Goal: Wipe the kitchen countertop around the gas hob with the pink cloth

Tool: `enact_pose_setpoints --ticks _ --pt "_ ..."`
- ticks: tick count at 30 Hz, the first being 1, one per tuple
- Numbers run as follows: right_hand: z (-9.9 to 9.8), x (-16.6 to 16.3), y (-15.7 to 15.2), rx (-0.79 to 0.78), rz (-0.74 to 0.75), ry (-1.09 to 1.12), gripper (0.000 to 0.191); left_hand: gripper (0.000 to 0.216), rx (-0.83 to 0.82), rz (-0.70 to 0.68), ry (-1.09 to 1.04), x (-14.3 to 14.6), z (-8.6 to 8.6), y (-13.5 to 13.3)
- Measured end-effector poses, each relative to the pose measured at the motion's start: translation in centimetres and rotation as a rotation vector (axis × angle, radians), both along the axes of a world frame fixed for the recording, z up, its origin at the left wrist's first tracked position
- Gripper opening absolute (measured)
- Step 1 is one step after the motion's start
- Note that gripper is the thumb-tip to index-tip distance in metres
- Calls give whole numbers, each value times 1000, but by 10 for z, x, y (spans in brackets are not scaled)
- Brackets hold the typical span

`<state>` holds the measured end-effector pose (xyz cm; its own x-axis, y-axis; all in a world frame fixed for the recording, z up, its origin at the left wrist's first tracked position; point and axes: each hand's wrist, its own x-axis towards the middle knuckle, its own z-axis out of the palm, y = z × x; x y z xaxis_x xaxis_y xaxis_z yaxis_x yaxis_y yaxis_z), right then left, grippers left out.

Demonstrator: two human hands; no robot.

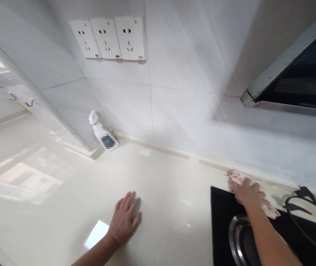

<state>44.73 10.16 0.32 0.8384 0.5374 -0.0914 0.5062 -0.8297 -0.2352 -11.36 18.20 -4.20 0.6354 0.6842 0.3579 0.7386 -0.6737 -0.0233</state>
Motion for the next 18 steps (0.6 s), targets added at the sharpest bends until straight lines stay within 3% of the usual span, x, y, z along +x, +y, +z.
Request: enact_pose_setpoints --ticks 2,10,15,18 --pt "-8 -24 13 -19 5 -25 73 43 -10 8 -5 0 -1 0" --pt "-10 -160 42 75 423 -131 52 45 -19 -4 -30 -1 -2 3" --pt "-18 -229 5 116 558 -145 45 43 -26 3 -24 -1 -1 3" --pt "-29 -248 -33 294 690 -37 40 43 -34 -1 -25 0 -1 3"
